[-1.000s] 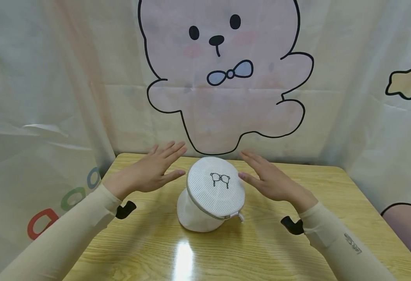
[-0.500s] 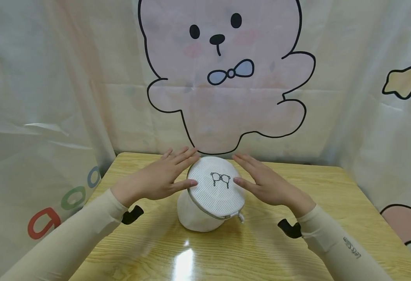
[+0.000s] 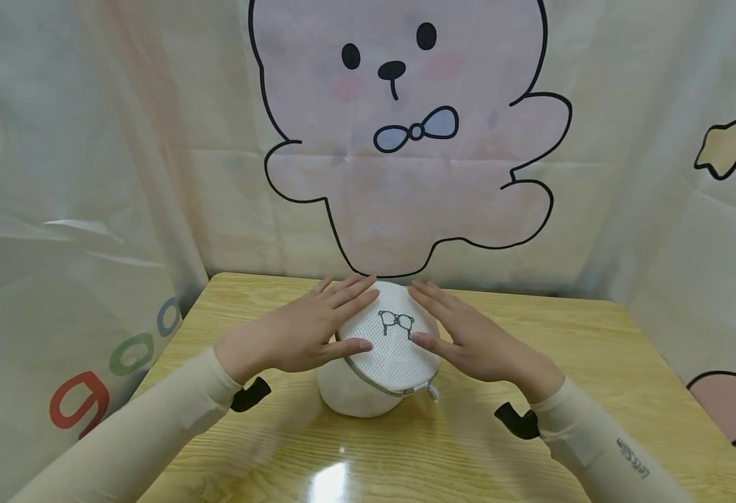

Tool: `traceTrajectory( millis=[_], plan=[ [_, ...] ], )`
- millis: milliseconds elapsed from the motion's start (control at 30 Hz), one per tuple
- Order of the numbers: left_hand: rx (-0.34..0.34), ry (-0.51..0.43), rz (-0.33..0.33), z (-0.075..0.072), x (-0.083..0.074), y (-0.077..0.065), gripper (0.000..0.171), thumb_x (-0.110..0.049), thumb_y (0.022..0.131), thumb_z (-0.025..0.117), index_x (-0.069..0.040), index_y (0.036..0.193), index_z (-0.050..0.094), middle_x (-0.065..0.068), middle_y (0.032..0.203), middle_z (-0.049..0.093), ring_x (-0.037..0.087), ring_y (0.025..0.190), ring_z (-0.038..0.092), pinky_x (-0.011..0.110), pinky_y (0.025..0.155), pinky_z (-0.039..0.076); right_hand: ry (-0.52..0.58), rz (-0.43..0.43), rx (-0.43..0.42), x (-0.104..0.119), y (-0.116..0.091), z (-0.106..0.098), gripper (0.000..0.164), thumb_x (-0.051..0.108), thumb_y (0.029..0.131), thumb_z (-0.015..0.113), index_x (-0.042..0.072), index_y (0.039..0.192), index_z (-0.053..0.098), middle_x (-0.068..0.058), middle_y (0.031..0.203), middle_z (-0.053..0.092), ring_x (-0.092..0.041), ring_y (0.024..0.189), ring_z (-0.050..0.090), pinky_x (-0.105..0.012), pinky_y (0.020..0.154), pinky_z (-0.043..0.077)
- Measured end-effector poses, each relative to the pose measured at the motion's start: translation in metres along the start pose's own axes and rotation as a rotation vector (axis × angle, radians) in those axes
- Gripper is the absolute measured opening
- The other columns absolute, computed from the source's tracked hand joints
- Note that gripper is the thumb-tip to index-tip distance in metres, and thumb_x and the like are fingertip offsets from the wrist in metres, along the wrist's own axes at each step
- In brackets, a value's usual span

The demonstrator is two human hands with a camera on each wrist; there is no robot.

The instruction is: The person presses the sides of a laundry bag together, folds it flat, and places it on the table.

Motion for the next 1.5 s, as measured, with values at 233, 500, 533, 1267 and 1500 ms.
traceTrajectory(
  millis=[233,500,533,1267,1500],
  plan=[
    [-0.001,0.032,0.050,0.006,-0.013,0.003,0.084,-0.069,0.104,0.034,-0.020,0.168,0.012,-0.003,0.176,0.002,0.024,0.163,0.007,0.057,0.131,0.008,-0.021,-0.006,0.010,0.012,-0.003,0.003,0.078,0.059,0.104,0.052,0.026,0.167,0.020,0.001,0.175,0.016,-0.028,0.161,0.020,-0.061,0.125,0.028],
    [0.010,0.043,0.052,0.009,-0.016,0.002,0.083,-0.066,0.105,0.037,-0.017,0.168,0.014,0.001,0.177,0.005,0.027,0.163,0.007,0.056,0.132,0.009,-0.065,-0.048,0.004,0.023,-0.005,0.008,0.079,0.056,0.104,0.054,0.021,0.167,0.021,-0.003,0.175,0.018,-0.031,0.161,0.021,-0.061,0.125,0.028],
    [0.012,0.046,0.050,0.009,-0.016,0.002,0.083,-0.066,0.105,0.037,-0.017,0.168,0.014,0.001,0.176,0.005,0.027,0.163,0.007,0.055,0.132,0.010,-0.068,-0.049,0.003,0.023,-0.005,0.009,0.079,0.056,0.104,0.054,0.021,0.167,0.021,-0.003,0.175,0.017,-0.031,0.161,0.020,-0.061,0.125,0.028],
    [0.003,0.001,0.013,0.019,0.004,-0.008,0.082,-0.065,0.105,0.040,-0.019,0.168,0.015,0.000,0.176,0.007,0.025,0.164,0.005,0.054,0.132,0.009,-0.087,-0.061,0.016,0.027,0.006,0.020,0.081,0.056,0.103,0.055,0.021,0.168,0.020,-0.001,0.176,0.014,-0.031,0.161,0.021,-0.060,0.124,0.030],
    [0.001,-0.046,-0.002,0.024,0.012,-0.010,0.081,-0.064,0.105,0.042,-0.020,0.168,0.015,-0.002,0.176,0.007,0.023,0.164,0.004,0.054,0.132,0.010,-0.076,-0.051,0.030,0.025,0.010,0.025,0.082,0.057,0.103,0.055,0.020,0.167,0.021,-0.003,0.176,0.014,-0.030,0.161,0.019,-0.060,0.125,0.029]
  ],
)
Point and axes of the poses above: each hand's wrist, its own y-axis towards the middle knuckle, its own z-axis out of the palm, x = y × z, the point moved 8 cm from there along y, towards the middle knuckle
